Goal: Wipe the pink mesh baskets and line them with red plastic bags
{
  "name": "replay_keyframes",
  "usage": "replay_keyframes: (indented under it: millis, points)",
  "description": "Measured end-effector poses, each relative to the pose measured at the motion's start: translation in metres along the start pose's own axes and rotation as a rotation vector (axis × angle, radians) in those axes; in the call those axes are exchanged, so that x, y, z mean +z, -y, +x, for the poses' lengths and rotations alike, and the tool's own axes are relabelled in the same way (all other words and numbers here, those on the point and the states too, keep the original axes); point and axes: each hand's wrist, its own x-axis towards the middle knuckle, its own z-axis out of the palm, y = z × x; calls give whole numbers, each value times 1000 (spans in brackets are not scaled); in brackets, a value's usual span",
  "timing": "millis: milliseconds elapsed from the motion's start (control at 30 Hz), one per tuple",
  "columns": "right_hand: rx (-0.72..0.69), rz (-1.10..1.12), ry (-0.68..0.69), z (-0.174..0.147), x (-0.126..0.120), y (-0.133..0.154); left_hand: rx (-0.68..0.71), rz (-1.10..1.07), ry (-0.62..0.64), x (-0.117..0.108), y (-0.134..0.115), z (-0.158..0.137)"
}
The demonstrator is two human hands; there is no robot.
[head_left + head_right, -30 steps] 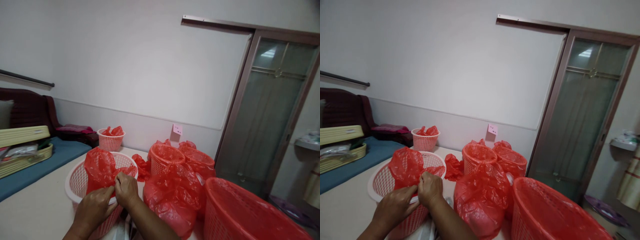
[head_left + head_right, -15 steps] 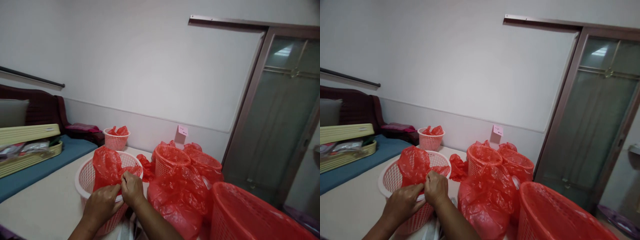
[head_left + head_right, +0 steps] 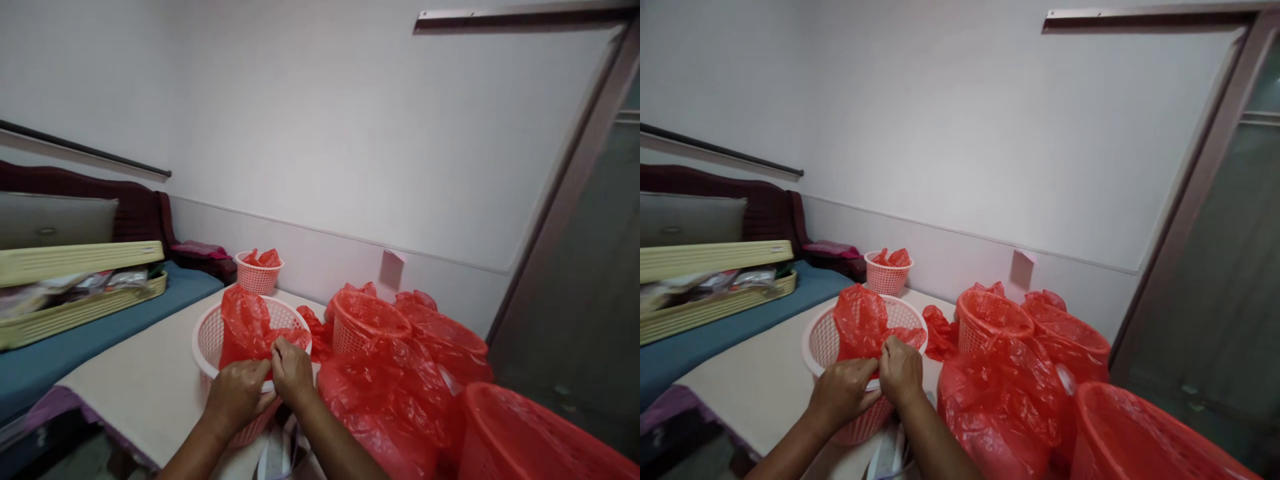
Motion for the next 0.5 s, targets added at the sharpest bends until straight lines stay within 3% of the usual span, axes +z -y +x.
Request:
replay_keyframes:
  millis: [500]
  points:
    - [-29,77,12,3,10,-10,-31,-20,-23,10,0,0]
